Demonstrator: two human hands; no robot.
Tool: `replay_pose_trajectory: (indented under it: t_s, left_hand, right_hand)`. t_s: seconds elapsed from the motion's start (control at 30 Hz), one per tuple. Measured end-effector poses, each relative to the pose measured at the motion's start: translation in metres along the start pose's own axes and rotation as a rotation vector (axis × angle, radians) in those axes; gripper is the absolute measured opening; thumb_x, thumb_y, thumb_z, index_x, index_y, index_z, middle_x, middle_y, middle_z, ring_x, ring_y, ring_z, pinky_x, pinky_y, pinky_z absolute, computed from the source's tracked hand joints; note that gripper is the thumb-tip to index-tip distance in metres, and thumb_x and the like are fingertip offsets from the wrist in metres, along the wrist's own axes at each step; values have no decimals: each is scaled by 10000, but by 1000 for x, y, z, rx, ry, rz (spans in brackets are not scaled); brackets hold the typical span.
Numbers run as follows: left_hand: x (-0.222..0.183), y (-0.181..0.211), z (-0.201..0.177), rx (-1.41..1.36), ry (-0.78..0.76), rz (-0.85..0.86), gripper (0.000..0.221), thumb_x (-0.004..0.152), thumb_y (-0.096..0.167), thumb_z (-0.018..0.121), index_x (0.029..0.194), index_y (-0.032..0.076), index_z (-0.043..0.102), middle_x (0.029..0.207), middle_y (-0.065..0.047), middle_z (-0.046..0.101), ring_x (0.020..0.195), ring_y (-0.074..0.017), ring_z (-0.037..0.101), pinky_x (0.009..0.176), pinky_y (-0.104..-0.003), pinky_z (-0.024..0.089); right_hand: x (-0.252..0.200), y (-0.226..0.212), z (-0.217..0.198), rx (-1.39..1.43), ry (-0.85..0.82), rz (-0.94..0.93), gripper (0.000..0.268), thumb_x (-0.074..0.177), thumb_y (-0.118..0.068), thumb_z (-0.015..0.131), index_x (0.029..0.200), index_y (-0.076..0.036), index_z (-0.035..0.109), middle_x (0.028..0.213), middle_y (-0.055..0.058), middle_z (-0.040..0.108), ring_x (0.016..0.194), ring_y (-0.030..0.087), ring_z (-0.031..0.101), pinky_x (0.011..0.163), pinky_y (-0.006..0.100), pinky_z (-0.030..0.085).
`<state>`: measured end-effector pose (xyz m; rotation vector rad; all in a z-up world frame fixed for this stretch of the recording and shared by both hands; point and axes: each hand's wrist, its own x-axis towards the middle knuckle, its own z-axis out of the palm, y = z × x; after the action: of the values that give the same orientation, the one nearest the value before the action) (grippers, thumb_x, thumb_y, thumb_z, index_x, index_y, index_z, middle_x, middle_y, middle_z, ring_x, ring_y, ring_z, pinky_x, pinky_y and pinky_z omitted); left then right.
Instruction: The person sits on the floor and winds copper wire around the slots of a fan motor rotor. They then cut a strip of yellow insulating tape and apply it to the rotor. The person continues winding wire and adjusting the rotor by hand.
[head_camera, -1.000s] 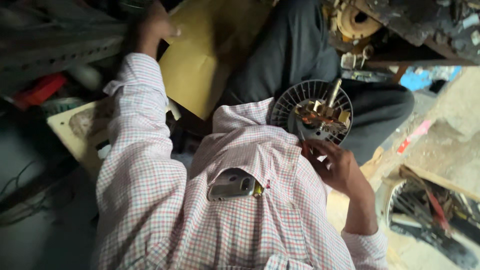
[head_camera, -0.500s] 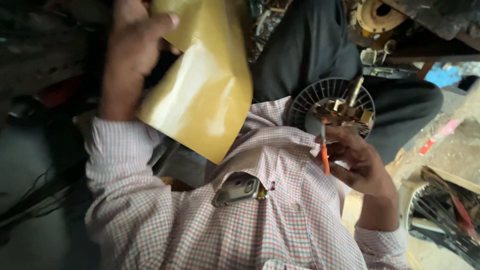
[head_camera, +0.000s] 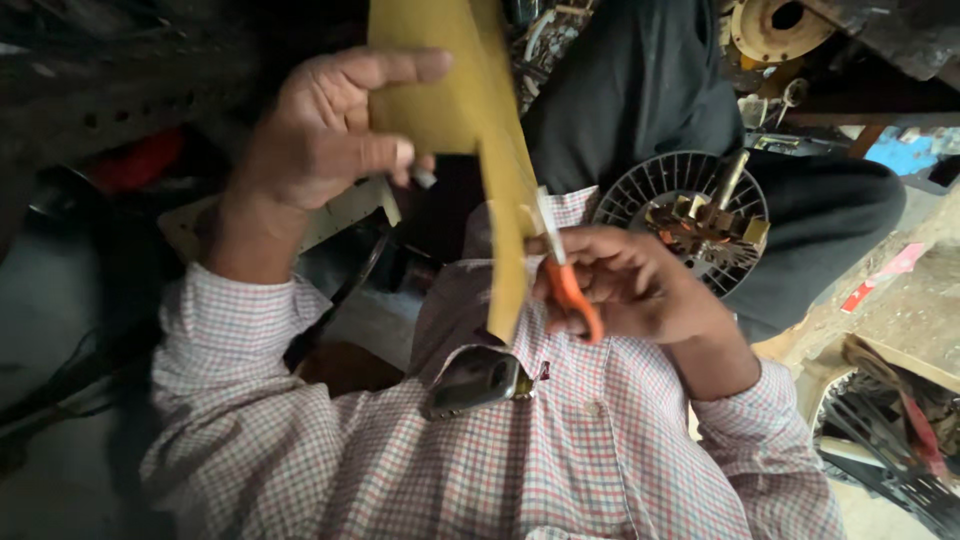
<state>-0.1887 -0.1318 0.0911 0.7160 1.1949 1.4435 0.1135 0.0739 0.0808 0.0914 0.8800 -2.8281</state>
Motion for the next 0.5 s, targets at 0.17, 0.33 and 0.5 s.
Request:
replay_pose_trajectory:
  t_s: [0.17, 0.33, 0.5]
  left_hand:
    - [-3, -4, 1, 42, 242, 46, 253, 1044, 21, 724, 1284, -52, 684, 1128, -174, 750, 912, -173, 761, 760, -291, 643]
    - [-1, -21, -3, -31, 341, 21, 471, 954, 19, 745, 1404, -13, 614, 1308, -158, 701, 1045, -185, 725, 844, -328, 619]
    - [5, -1, 7, -181, 394, 188, 374, 1023, 131, 689, 1350, -36, 620, 1315, -116, 697, 1218, -193, 693, 1120, -336, 588]
  right_hand:
    - [-8, -12, 6, -9, 22, -109, 713, 836, 192, 641, 1520, 88, 467, 1337, 289, 661, 1140, 336, 742, 962, 397, 644]
    - [-6, -5, 5, -27, -126, -155, 719, 887, 187, 640, 1563, 27, 456, 1325, 246, 675, 1063, 313, 751, 899, 347, 655]
    - [33, 11, 19, -395, -158, 23, 825, 827, 121, 663, 1540, -47, 283, 1252, 204, 654, 1009, 252, 718, 865, 351, 652]
